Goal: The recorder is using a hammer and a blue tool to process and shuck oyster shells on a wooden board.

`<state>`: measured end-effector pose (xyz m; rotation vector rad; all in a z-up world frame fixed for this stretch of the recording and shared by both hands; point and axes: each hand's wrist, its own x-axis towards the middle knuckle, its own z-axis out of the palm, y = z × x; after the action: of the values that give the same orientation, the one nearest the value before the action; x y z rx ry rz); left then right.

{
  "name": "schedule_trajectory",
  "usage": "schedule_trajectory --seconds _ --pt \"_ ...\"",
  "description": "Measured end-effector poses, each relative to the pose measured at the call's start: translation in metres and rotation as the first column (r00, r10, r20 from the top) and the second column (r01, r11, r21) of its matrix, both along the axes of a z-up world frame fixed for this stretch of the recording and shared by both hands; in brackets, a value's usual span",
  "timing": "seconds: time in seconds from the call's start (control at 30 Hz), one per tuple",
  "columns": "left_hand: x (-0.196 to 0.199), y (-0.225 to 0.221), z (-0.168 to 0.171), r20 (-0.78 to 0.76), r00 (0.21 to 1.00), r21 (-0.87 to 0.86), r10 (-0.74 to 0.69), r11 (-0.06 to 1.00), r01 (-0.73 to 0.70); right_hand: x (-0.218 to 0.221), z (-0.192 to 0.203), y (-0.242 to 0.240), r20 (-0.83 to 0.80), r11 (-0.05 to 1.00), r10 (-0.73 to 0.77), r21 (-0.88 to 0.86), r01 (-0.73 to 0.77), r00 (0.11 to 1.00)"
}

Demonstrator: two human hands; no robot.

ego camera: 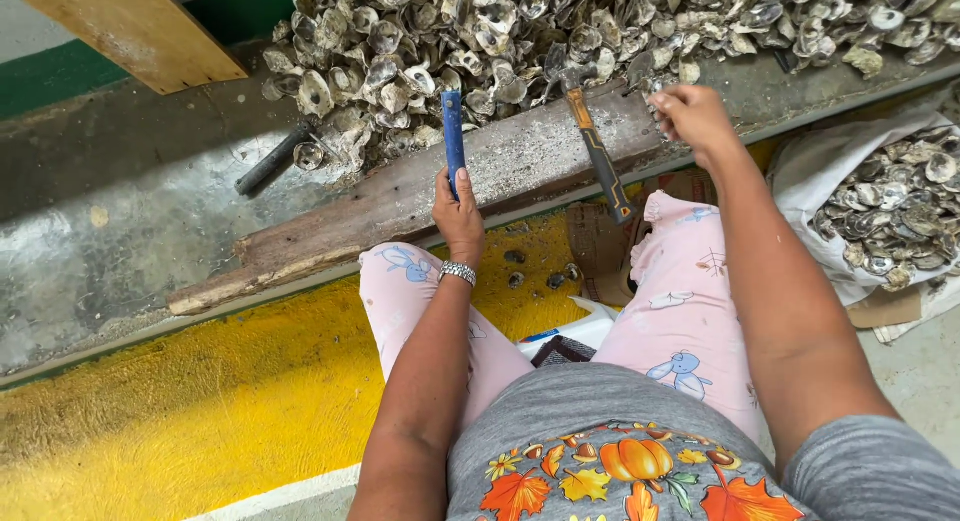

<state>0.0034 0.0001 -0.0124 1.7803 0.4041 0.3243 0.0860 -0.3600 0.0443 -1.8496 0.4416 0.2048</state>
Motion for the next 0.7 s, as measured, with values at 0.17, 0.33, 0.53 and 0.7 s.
schedule_trajectory --seconds 0.17,0.33,0.53,0.7 --pt "0.002 0.003 -0.007 -0.003 1.000 -0.011 0.008 1.000 -0.008 0.077 -0.066 -0.001 0.020 0.999 -0.044 -0.001 0.044 0.999" --pt "0.003 0.007 -0.005 -0.037 0.999 -0.016 0.010 1.000 -0.011 0.106 -0.118 -0.010 0.370 0.887 -0.147 -0.362 0.288 0.917" --pt "0.005 0.013 -0.015 -0.042 0.999 -0.047 -0.019 0.999 0.017 0.104 -0.107 -0.012 0.326 0.702 0.192 -0.705 0.102 0.926" --pt "0.004 0.017 -0.021 -0.060 0.998 -0.138 0.006 0.990 -0.014 0.093 -0.089 -0.003 0.106 0.798 0.073 -0.603 0.006 0.992"
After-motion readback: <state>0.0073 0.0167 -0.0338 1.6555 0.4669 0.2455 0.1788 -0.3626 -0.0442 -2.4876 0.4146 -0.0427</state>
